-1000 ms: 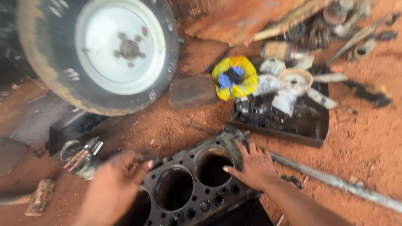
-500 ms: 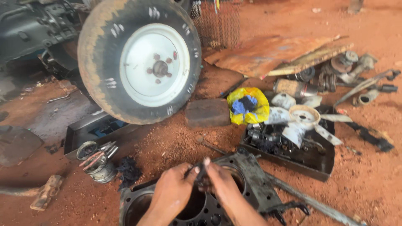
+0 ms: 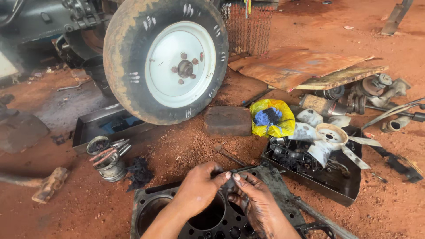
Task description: The person scrubs the inside of three cylinders in an engine block using a dark abrasive pad. They repeatedly wipe the cylinder walls and the flat surface between them, removing grime and oil residue.
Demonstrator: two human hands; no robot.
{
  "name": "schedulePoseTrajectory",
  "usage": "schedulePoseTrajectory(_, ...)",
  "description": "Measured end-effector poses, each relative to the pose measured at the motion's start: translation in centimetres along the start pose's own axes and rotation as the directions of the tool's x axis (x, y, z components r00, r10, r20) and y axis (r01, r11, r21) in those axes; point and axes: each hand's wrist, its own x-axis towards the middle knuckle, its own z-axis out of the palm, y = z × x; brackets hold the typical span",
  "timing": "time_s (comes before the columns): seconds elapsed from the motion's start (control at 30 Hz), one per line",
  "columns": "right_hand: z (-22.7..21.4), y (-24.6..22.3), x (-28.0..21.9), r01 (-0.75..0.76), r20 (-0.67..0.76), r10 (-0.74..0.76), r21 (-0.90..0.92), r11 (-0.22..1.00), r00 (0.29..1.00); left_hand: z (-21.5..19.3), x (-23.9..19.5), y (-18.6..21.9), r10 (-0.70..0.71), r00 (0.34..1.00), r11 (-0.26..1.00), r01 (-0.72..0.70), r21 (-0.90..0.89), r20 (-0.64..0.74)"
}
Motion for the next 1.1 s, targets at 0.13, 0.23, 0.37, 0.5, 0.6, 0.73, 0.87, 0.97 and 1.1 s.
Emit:
schedulePoseTrajectory(0.13,0.3,0.0,-0.7,0.004,-0.034,-0.005,-0.051,0.999,0.999,-0.1,-0.3,-0.1,-0.090,0.995,0.995,0.092,-0.037,0.046)
schedulePoseTrajectory(0.23,-0.1,0.1,-0.6,0.014,-0.030,-0.015,-0.021,1.000,0.999,0.2,-0.3,-0.4,-0.087,0.995,0.982,0.092,-0.163,0.039)
schedulePoseTrajectory(0.37,-0.5,-0.2,-0.4,0.100,0.027,-0.098,-0.044,0.994,0.995,0.5,-0.5,-0.2,-0.032,0.994,0.974,0.008,-0.225,-0.102)
schedulePoseTrajectory(0.5,-0.1,-0.5,-0.3,0.134,0.013,-0.133,-0.048,0.990,0.991,0.2,-1.1,0.4,0.075,0.984,0.982,-0.100,-0.157,-0.162)
schedulePoseTrajectory(0.6,-0.1,-0.2,-0.4,0.150,0.015,-0.149,-0.092,0.984,0.989,-0.3,-1.8,0.8,0.083,0.975,0.990,-0.103,-0.092,-0.205)
schedulePoseTrajectory(0.73,-1.1,-0.4,-0.5,0.149,0.037,-0.145,-0.169,0.974,0.989,-1.0,-3.2,1.5,0.159,0.978,0.986,-0.163,-0.017,-0.136)
schedulePoseTrajectory(0.87,-1.5,-0.7,-0.5,0.149,0.075,-0.139,-0.142,0.979,0.987,-1.0,-4.3,2.2,0.139,0.990,0.990,-0.139,-0.021,-0.036)
schedulePoseTrajectory(0.97,-0.7,-0.8,-1.2,0.087,-0.006,-0.089,-0.159,0.984,0.996,-0.7,-4.7,2.3,0.122,0.992,0.992,-0.122,-0.023,-0.034)
schedulePoseTrajectory(1.1,-0.6,-0.4,-1.1,0.076,0.003,-0.076,-0.140,0.987,0.997,-0.7,-4.9,1.9,0.172,0.984,0.985,-0.172,-0.010,-0.045)
